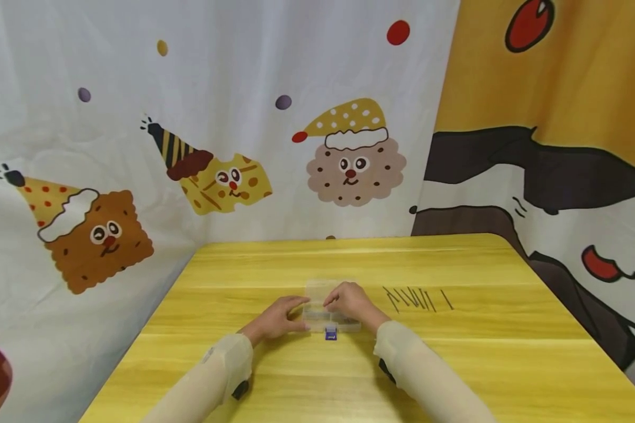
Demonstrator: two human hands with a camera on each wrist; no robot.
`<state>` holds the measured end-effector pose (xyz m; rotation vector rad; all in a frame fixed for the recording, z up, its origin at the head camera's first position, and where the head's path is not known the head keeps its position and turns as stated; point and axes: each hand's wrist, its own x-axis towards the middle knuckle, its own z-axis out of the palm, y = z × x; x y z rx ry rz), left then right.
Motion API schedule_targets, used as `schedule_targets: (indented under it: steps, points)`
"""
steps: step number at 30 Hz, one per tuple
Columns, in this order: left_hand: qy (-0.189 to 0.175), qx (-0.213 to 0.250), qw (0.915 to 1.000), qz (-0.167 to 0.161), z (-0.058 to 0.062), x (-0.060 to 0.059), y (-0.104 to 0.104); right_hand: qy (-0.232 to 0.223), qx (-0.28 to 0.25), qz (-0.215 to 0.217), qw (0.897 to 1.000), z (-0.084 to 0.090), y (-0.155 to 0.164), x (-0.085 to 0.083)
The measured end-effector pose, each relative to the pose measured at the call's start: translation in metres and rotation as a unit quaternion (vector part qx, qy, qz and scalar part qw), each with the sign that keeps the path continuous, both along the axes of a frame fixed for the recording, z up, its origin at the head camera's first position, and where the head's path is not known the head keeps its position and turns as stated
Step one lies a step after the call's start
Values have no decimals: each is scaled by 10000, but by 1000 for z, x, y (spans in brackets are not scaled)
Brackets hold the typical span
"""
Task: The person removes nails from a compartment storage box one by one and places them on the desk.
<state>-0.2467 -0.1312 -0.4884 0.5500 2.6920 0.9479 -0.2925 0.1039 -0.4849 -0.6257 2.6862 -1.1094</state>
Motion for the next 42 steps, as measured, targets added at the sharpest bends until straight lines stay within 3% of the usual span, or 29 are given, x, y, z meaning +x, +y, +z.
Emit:
schedule_targets:
  steps: [11, 17, 22, 30, 35, 42]
  points:
    - [-18, -28, 10000, 21, -3, 0, 0, 161, 227, 65, 9996, -2, 0, -3]
    - [-10, -33, 10000, -49, -7, -1, 0, 277, 548, 388, 9974, 2, 1, -4]
    - [15, -12, 10000, -60, -6, -1, 0, 654, 786, 727, 9921, 6, -2, -2]
    - [3, 35, 10000, -13, -6, 1, 0, 1120, 990, 871, 9849, 0, -2, 0]
    - [51, 3, 10000, -21, -7, 0, 0, 1336, 1017, 1236, 9780, -1, 1, -3]
    - [22, 4, 10000, 10, -4, 1, 1, 1286, 1042, 1599, 9732, 2, 5, -9]
